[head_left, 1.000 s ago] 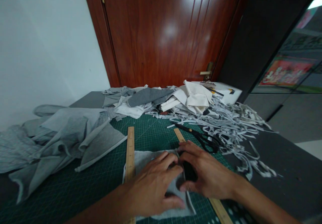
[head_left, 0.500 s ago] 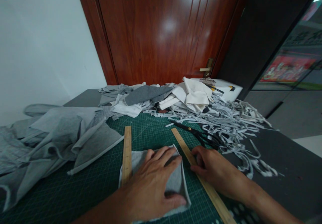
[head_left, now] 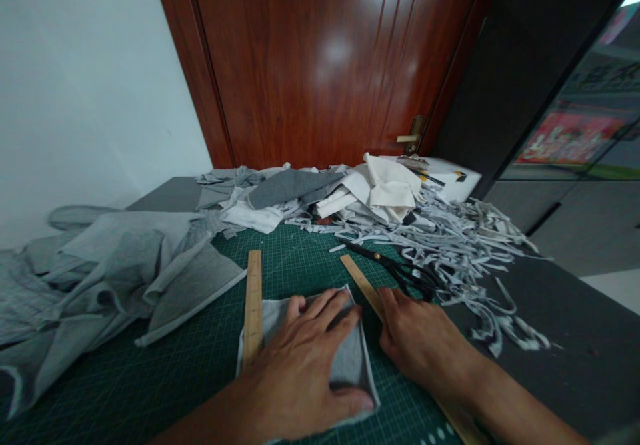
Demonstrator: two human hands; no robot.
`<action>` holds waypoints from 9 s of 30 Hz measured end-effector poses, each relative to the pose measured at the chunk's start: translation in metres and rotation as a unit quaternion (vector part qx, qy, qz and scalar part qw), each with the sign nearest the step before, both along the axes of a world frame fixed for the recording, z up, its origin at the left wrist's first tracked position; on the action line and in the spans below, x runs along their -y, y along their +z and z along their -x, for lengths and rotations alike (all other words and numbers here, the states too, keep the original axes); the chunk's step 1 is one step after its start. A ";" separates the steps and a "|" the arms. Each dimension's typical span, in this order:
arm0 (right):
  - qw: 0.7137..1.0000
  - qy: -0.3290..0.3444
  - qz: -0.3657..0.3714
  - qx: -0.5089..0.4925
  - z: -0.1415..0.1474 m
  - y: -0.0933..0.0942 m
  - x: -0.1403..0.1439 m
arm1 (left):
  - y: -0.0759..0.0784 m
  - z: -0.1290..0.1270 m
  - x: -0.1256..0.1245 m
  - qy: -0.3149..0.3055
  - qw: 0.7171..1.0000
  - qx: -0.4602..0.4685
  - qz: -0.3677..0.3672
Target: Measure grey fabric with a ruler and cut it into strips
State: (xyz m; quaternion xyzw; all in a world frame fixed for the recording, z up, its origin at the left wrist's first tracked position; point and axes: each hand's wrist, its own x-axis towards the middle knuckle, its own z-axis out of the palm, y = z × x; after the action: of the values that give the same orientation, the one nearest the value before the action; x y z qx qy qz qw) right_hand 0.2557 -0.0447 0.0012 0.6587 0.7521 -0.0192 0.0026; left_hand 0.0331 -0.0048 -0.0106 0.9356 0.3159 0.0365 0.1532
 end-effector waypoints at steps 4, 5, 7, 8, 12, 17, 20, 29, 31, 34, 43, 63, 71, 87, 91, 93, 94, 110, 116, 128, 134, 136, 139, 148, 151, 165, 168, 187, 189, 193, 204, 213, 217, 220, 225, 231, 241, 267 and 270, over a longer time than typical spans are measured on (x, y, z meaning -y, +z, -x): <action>0.997 0.021 -0.046 0.061 -0.004 -0.007 -0.003 | -0.002 0.000 0.000 0.022 1.000 0.002 -0.002; 0.996 0.014 -0.052 0.069 -0.008 -0.010 -0.005 | -0.003 0.000 0.000 0.024 1.000 0.003 -0.004; 0.997 -0.002 -0.059 0.047 -0.017 -0.016 -0.007 | -0.005 0.000 -0.001 0.027 1.000 0.003 -0.008; 0.998 -0.006 -0.066 0.006 -0.021 -0.018 -0.007 | -0.005 -0.001 -0.001 0.026 1.000 0.003 -0.011; 0.937 -0.004 -0.108 -0.333 -0.016 -0.019 0.007 | -0.006 -0.002 -0.001 0.022 1.000 0.004 -0.020; 0.819 0.039 -0.071 -0.568 0.019 -0.024 0.030 | -0.001 -0.005 0.001 0.024 0.999 0.012 -0.030; 0.816 0.048 -0.065 -0.573 0.028 -0.029 0.028 | -0.002 -0.005 0.003 0.022 0.999 0.019 -0.038; 0.872 -0.051 -0.088 -0.479 -0.002 -0.034 0.000 | -0.009 -0.002 0.001 0.026 0.999 0.015 -0.029; 0.878 -0.061 -0.088 -0.467 -0.007 -0.031 -0.002 | -0.006 -0.003 0.002 0.034 0.999 0.014 -0.023; 0.880 -0.065 -0.104 -0.458 -0.009 -0.021 -0.002 | -0.004 -0.004 0.003 0.049 0.999 0.011 -0.018; 0.723 -0.026 0.119 -0.680 0.029 -0.005 0.020 | -0.001 -0.006 0.002 0.024 0.999 0.020 -0.024; 0.941 0.054 -0.161 -0.292 0.038 -0.064 0.027 | 0.004 -0.006 0.004 0.035 0.998 0.048 -0.025; 0.945 0.159 -0.208 -0.195 0.018 -0.067 0.032 | -0.001 -0.007 0.001 0.043 0.997 0.052 -0.035; 0.958 0.161 -0.190 -0.143 0.007 -0.072 0.028 | -0.001 -0.007 0.011 0.046 0.990 0.121 0.057; 0.957 0.150 -0.203 -0.139 0.008 -0.068 0.029 | 0.001 -0.006 0.009 0.057 0.991 0.107 0.050; 0.960 0.129 -0.207 -0.139 0.008 -0.064 0.031 | 0.003 -0.005 0.009 0.051 0.994 0.089 0.041; 0.962 0.111 -0.203 -0.143 0.007 -0.061 0.032 | 0.004 -0.004 0.009 0.048 0.995 0.076 0.039; 0.989 -0.091 0.015 -0.117 -0.008 -0.018 0.022 | 0.001 -0.008 0.003 0.037 0.998 0.024 0.037; 0.979 -0.120 0.056 -0.156 -0.007 -0.013 0.017 | 0.000 -0.006 0.002 0.028 0.999 0.028 0.031; 0.962 -0.071 0.057 -0.256 -0.014 -0.005 0.012 | 0.004 -0.008 0.002 0.033 0.999 0.010 0.030; 0.971 -0.082 0.050 -0.220 -0.007 -0.009 0.014 | 0.002 -0.007 0.001 0.037 0.999 0.021 0.025; 0.977 -0.094 0.043 -0.187 -0.003 -0.008 0.014 | 0.002 -0.007 0.001 0.039 0.999 0.021 0.020; 0.984 -0.107 0.042 -0.134 0.000 -0.004 0.013 | 0.003 -0.008 0.002 0.046 0.999 0.012 0.016; 0.975 -0.087 0.075 -0.191 -0.009 0.003 0.007 | 0.003 -0.006 0.004 0.048 0.999 0.011 0.016; 0.973 -0.064 0.075 -0.209 -0.015 -0.001 0.008 | 0.002 -0.006 0.004 0.053 0.998 0.015 0.012; 0.769 0.025 -0.014 -0.639 0.057 -0.019 -0.005 | 0.014 -0.013 0.004 0.024 0.998 0.049 0.022; 0.830 0.034 -0.066 -0.553 0.059 -0.028 0.001 | 0.016 -0.014 0.004 0.030 0.997 0.071 0.023; 0.933 0.134 -0.104 -0.318 0.032 -0.035 0.014 | 0.006 -0.011 0.007 0.015 0.993 0.118 -0.016; 0.934 0.139 -0.107 -0.310 0.032 -0.035 0.015 | 0.007 -0.011 0.008 0.014 0.994 0.109 -0.015; 0.939 0.139 -0.123 -0.291 0.032 -0.038 0.017 | 0.008 -0.009 0.008 0.018 0.995 0.097 -0.015; 0.965 0.126 -0.114 -0.199 0.029 -0.046 0.016 | 0.019 0.010 -0.003 -0.017 0.999 0.014 0.023; 0.972 0.127 -0.059 -0.186 0.013 -0.036 0.015 | 0.026 0.011 0.008 0.015 0.999 0.014 0.049; 0.975 0.131 -0.029 -0.179 0.003 -0.030 0.015 | 0.021 0.002 0.020 0.027 0.999 0.022 0.032; 0.975 0.130 -0.026 -0.178 0.001 -0.028 0.014 | 0.013 -0.002 0.021 0.014 0.999 0.029 0.024; 0.974 0.133 -0.028 -0.181 0.003 -0.026 0.014 | 0.002 -0.004 0.019 0.034 0.999 0.042 0.004; 0.974 0.146 -0.020 -0.169 -0.004 -0.028 0.013 | -0.010 -0.001 0.017 0.023 0.999 0.016 -0.030; 0.975 0.162 -0.007 -0.151 -0.014 -0.029 0.007 | -0.026 0.010 0.016 -0.025 0.989 0.046 -0.137; 0.966 0.215 -0.100 -0.100 -0.014 -0.032 -0.004 | -0.033 0.007 0.006 -0.169 0.938 0.204 -0.223; 0.967 0.214 -0.106 -0.089 -0.013 -0.031 -0.004 | -0.040 0.005 0.001 -0.189 0.931 0.206 -0.234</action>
State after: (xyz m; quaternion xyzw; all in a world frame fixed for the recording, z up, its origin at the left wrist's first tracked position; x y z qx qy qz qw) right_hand 0.2688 -0.0409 -0.0297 0.4749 0.8704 0.0035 -0.1298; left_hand 0.0276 -0.0053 -0.0505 0.9594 0.0768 0.2715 -0.0048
